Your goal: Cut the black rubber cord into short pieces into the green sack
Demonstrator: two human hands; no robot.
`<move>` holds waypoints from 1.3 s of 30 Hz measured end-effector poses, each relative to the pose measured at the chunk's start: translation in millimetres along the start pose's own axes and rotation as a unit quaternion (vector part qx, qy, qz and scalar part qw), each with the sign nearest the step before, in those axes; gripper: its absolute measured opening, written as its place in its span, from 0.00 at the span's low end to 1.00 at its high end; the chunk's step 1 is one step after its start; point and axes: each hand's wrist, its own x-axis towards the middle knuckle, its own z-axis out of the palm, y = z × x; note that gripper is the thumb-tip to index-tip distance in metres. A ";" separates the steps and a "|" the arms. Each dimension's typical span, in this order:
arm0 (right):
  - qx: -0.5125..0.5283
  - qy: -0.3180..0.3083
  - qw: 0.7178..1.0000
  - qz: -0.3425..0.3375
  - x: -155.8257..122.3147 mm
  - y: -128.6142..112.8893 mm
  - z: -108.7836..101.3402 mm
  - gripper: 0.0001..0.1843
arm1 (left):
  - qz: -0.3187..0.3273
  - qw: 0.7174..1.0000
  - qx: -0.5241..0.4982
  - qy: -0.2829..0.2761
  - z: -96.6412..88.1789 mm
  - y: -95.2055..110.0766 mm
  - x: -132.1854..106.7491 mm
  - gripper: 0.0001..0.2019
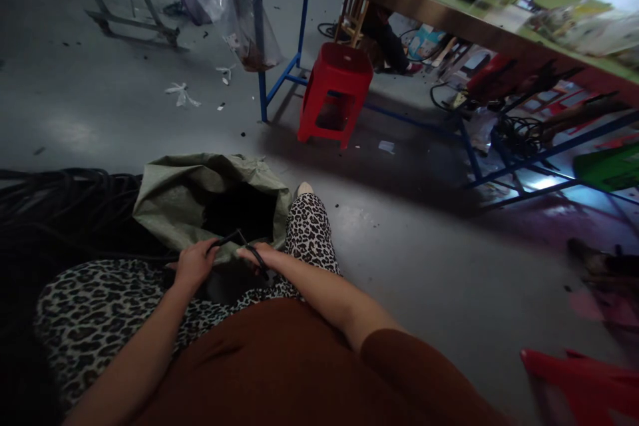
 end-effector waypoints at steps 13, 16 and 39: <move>-0.016 -0.003 1.000 0.020 -4.3 -6.3 -0.4 0.20 | 0.041 0.999 -0.024 -0.022 3.1 4.0 -1.9 0.18; -0.025 0.006 0.999 0.023 -2.7 -5.3 -0.1 0.21 | 0.045 0.998 -0.024 -0.027 4.0 3.9 -1.6 0.18; -0.112 0.063 0.991 0.042 20.2 9.8 -0.6 0.20 | 0.013 0.996 0.050 -0.070 -8.6 3.9 -2.8 0.18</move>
